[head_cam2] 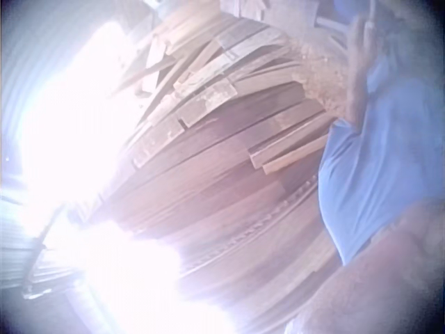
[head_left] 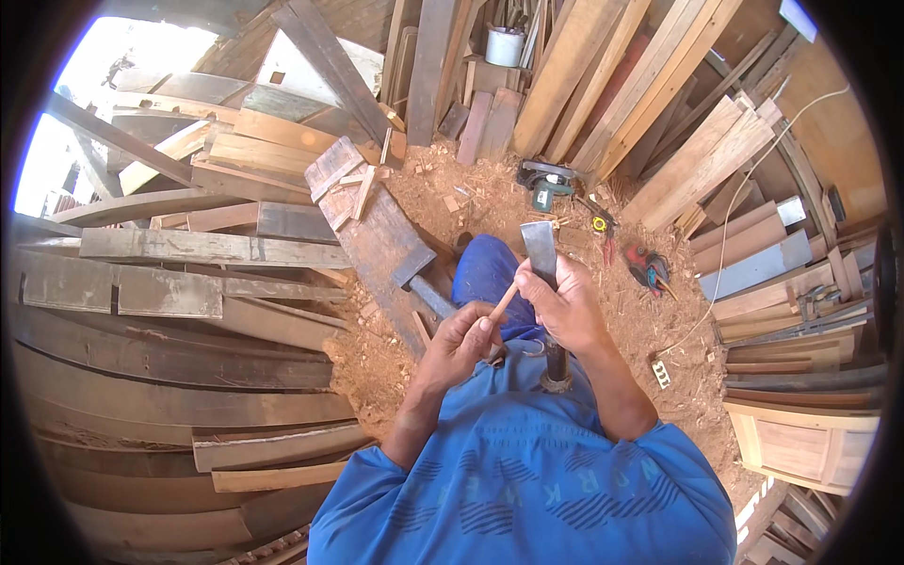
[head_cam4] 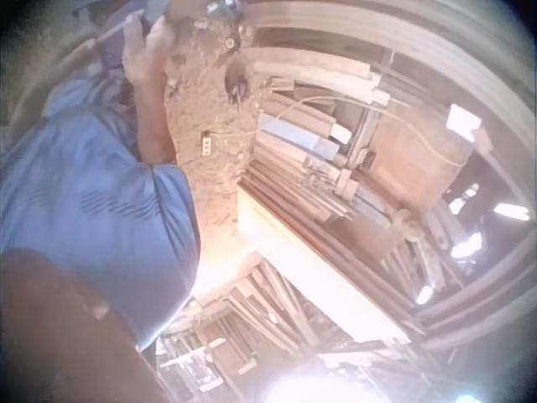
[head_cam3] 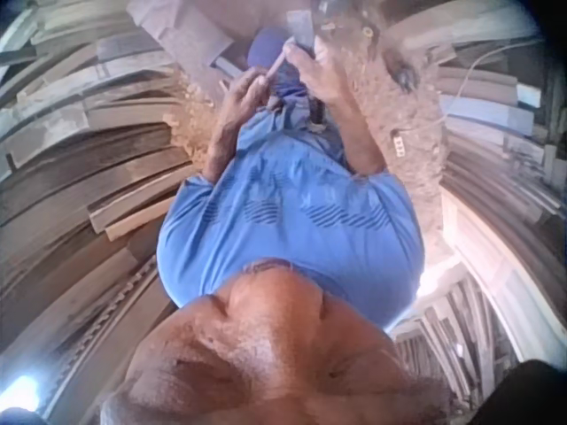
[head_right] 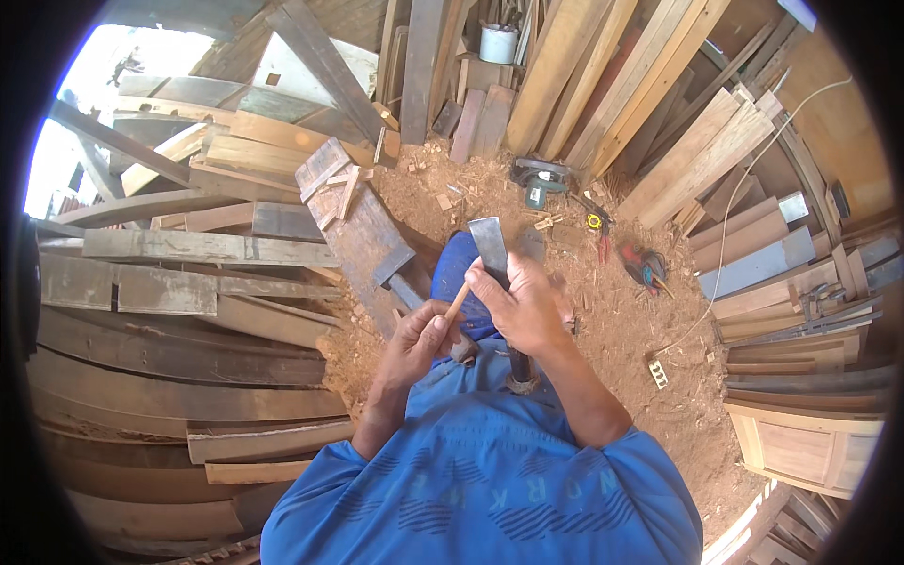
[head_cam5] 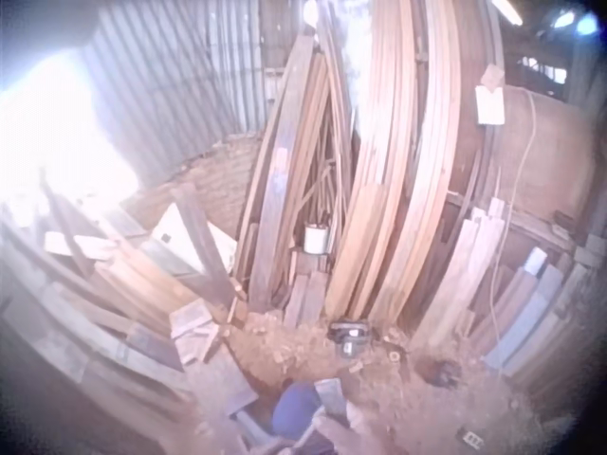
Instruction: The person shapes a small piece of wood using a chisel and their hands, repeatedly removing thin shavings from the end and sides of the wooden stick.
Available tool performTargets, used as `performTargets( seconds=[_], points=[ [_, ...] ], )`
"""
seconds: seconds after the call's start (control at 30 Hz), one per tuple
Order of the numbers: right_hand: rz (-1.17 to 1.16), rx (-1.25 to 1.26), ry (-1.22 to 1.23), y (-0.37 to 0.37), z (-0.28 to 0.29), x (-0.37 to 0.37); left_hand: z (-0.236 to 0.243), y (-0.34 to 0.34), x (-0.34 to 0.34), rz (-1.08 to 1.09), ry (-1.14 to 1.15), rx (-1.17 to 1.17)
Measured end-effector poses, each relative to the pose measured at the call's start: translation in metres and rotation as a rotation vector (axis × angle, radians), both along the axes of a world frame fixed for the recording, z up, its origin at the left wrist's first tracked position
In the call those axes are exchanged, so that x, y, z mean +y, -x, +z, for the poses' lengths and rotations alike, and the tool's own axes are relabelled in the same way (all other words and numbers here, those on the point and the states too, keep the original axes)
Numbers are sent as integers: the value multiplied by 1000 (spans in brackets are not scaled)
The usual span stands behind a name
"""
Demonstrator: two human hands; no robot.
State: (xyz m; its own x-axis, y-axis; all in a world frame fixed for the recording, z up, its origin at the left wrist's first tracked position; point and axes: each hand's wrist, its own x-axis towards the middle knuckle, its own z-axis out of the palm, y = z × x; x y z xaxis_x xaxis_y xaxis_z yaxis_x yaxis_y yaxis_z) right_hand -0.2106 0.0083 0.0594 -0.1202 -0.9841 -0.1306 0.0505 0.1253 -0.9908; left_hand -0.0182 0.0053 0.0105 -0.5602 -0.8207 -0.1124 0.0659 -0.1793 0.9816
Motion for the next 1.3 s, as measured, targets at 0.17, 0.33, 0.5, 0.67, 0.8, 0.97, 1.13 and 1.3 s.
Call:
performTargets(
  seconds=[0.17, 0.33, 0.5, 0.67, 0.8, 0.97, 1.13, 1.3],
  points=[
    [17, -117, -73, -2, -2, -2, -16, -2, 3, -51, -184, 159],
    [-104, -725, -60, -30, 0, 5, -7, 8, -12, 144, -393, 316],
    [197, -846, -315, -62, 11, 25, 2, 12, -22, 331, -83, 39],
    [212, -797, -271, -61, 21, 33, 10, -1, -16, 252, 359, -185],
    [151, -788, -222, -50, 25, 44, 17, -2, 6, 254, 387, -270],
    [36, -844, -172, -34, 25, 46, 13, -10, 22, 130, 377, -314],
    [-45, -738, -46, -6, 62, 46, -41, -41, 56, 261, -237, -80],
    [163, -881, -300, -57, 24, 23, 5, -7, -12, 278, -117, 121]
  ],
)
